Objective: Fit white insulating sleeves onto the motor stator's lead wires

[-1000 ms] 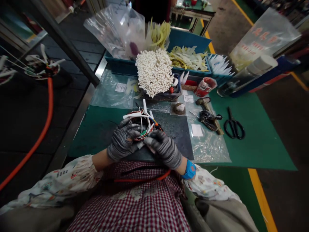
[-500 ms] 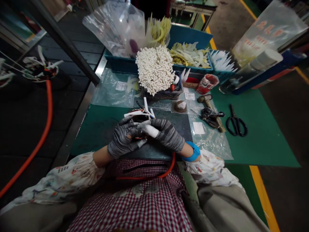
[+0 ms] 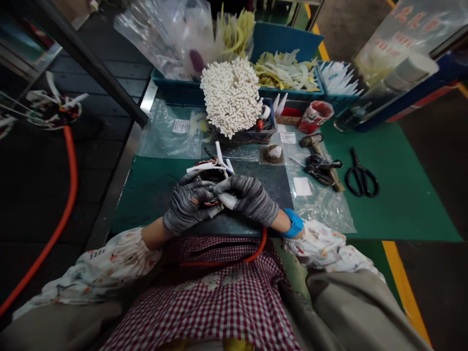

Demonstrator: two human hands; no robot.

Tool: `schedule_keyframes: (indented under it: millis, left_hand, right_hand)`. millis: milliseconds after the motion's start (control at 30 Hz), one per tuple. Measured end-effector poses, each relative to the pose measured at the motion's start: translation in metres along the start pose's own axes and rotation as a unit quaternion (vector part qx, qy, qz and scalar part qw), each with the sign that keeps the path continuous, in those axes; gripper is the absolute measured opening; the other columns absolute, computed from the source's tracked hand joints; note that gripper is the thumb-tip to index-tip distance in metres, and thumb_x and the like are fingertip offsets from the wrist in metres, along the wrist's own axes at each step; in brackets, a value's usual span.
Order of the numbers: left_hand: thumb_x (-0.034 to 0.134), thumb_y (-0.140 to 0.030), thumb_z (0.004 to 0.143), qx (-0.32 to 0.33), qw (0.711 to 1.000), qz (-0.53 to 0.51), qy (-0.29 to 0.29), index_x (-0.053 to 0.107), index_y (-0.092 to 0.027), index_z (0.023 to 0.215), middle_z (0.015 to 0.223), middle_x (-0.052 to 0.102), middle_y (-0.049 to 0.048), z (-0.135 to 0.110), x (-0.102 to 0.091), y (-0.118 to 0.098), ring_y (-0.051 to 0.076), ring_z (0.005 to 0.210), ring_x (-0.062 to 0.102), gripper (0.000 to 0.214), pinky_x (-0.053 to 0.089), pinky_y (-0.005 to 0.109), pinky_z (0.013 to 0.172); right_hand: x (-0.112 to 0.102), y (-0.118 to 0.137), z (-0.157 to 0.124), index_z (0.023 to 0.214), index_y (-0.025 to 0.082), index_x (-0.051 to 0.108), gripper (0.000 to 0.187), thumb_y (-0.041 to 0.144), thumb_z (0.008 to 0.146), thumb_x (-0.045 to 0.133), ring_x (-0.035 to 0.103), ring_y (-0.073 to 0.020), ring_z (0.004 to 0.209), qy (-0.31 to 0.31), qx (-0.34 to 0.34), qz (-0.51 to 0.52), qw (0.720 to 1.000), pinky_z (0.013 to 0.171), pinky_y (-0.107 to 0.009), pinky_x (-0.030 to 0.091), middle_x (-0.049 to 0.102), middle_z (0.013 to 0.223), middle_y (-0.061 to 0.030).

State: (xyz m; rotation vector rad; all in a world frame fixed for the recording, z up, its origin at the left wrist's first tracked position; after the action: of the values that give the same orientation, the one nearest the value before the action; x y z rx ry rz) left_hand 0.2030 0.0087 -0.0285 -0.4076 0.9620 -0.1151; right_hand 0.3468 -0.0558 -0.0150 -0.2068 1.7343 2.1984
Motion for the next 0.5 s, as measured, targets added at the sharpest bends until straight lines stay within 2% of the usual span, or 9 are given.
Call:
schedule_keyframes:
  millis: [100,133,233,267,333,400,433,500]
  left_hand:
    - [0.07,-0.043,0.104,0.014,1.0,-0.012,-0.017,0.076,-0.024,0.116,0.115,0.084,0.0032,-0.001,-0.003,-0.003,0.024,0.114,0.079,0.023,0.051,0.048,0.123]
    - [0.07,-0.043,0.104,0.017,1.0,-0.016,-0.018,0.076,-0.024,0.117,0.115,0.085,0.0031,-0.001,-0.003,-0.004,0.023,0.114,0.079,0.023,0.051,0.048,0.123]
    - [0.066,-0.044,0.105,0.007,1.0,-0.024,-0.003,0.076,-0.023,0.115,0.116,0.085,0.0041,-0.003,-0.001,-0.002,0.024,0.114,0.08,0.026,0.051,0.049,0.123]
    - [0.065,-0.046,0.105,-0.003,1.0,-0.024,0.009,0.077,-0.023,0.113,0.117,0.085,0.0048,-0.004,0.001,0.0,0.025,0.114,0.079,0.027,0.051,0.05,0.122]
    - [0.063,-0.048,0.104,-0.029,0.999,-0.018,0.036,0.077,-0.023,0.111,0.118,0.084,0.0057,-0.005,0.006,0.004,0.026,0.117,0.079,0.029,0.052,0.051,0.121]
    - [0.063,-0.049,0.105,-0.036,0.998,-0.013,0.044,0.078,-0.024,0.112,0.118,0.085,0.0059,-0.005,0.008,0.006,0.026,0.117,0.079,0.03,0.054,0.05,0.119]
    - [0.063,-0.048,0.105,-0.029,0.999,-0.011,0.037,0.078,-0.024,0.115,0.117,0.085,0.006,-0.004,0.007,0.005,0.026,0.116,0.08,0.03,0.056,0.049,0.117]
    - [0.064,-0.044,0.105,-0.003,1.0,-0.004,0.007,0.078,-0.024,0.122,0.117,0.085,0.0062,-0.002,0.004,0.001,0.025,0.112,0.081,0.029,0.058,0.047,0.115]
  right_hand:
    - [0.013,0.001,-0.008,0.106,0.026,0.083,0.014,0.035,0.099,0.075,0.08,-0.0206,0.089,0.087,-0.036,-0.006,0.996,0.086,-0.037,0.068,0.085,0.102,-0.004]
    - [0.015,-0.002,-0.011,0.109,0.027,0.083,0.016,0.038,0.1,0.075,0.079,-0.0201,0.088,0.097,-0.031,-0.011,0.995,0.084,-0.035,0.067,0.084,0.101,-0.003]
    - [0.008,-0.014,-0.02,0.115,0.028,0.079,0.017,0.04,0.102,0.076,0.077,-0.0187,0.082,0.059,0.006,-0.049,0.997,0.077,-0.031,0.065,0.082,0.096,-0.0007]
    - [0.006,-0.014,-0.022,0.115,0.028,0.079,0.016,0.038,0.103,0.076,0.078,-0.019,0.084,0.054,-0.003,-0.069,0.996,0.078,-0.032,0.065,0.082,0.097,-0.0009]
    - [0.008,-0.003,-0.025,0.111,0.029,0.079,0.01,0.034,0.103,0.075,0.079,-0.0204,0.092,0.078,-0.065,-0.106,0.989,0.085,-0.034,0.066,0.083,0.104,-0.0023]
    - [0.019,0.012,-0.027,0.11,0.03,0.079,0.011,0.032,0.105,0.07,0.079,-0.0212,0.1,0.135,-0.136,-0.119,0.974,0.093,-0.036,0.066,0.084,0.111,-0.0027]
    - [0.024,0.016,-0.025,0.108,0.031,0.079,0.012,0.032,0.106,0.068,0.08,-0.0207,0.099,0.147,-0.144,-0.125,0.971,0.093,-0.035,0.066,0.084,0.11,-0.0013]
    - [0.029,0.013,-0.009,0.103,0.033,0.08,0.014,0.032,0.106,0.066,0.079,-0.0198,0.095,0.124,-0.095,-0.155,0.976,0.09,-0.033,0.067,0.083,0.102,0.0016]
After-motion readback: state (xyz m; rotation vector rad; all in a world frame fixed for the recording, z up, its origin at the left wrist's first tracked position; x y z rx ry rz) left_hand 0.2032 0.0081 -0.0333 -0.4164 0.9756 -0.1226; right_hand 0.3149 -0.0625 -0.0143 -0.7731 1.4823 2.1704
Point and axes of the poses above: each hand's wrist, its own z-axis towards the middle knuckle, its own x-axis out of the palm, y = z × x, the point moved 8 cm from there along z, towards the middle knuckle
